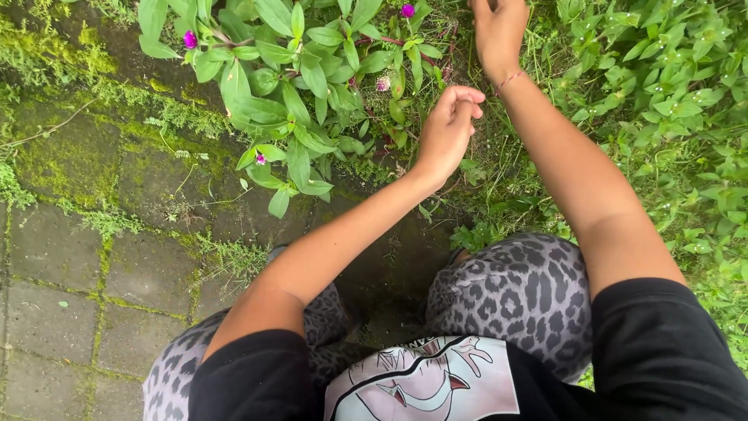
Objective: The person is squatting in a garden and picking small weeds or plant parts from a patch of greenery next to a stone path.
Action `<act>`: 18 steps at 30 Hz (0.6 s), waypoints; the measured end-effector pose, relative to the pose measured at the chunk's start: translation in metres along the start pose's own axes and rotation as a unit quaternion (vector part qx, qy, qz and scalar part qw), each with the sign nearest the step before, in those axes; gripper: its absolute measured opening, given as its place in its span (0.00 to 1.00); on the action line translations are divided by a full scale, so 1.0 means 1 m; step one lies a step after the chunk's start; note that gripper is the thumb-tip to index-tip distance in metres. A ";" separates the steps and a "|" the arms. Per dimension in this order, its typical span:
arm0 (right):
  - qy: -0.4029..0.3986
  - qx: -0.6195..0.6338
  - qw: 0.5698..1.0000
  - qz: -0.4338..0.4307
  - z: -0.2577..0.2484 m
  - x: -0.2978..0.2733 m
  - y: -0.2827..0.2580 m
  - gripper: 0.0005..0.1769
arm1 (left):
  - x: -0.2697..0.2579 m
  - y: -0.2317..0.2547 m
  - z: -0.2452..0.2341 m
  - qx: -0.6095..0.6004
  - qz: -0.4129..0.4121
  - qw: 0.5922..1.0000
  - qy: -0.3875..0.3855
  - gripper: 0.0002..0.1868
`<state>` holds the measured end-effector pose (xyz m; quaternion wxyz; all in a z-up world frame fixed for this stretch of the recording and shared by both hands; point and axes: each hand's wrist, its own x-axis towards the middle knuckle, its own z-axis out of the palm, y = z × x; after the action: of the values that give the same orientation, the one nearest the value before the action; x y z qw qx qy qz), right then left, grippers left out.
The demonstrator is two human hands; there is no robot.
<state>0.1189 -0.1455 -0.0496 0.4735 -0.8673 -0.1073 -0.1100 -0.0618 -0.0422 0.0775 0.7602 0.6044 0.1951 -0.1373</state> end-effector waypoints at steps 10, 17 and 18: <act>-0.007 -0.055 0.998 -0.042 -0.020 -0.009 0.000 0.16 | 0.014 -0.025 -0.002 0.007 -0.030 0.999 0.017 0.11; -0.041 0.053 0.996 -0.056 -0.027 -0.017 -0.023 0.07 | 0.027 -0.024 0.004 -0.054 -0.063 0.996 0.014 0.14; -0.043 0.047 0.997 -0.048 -0.029 -0.017 -0.025 0.08 | 0.031 -0.028 0.007 -0.084 -0.056 0.995 0.016 0.15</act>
<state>0.0925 -0.1579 -0.0196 0.5030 -0.8418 -0.1741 -0.0900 -0.0461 -0.0547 0.0400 0.7962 0.5282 0.2521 -0.1532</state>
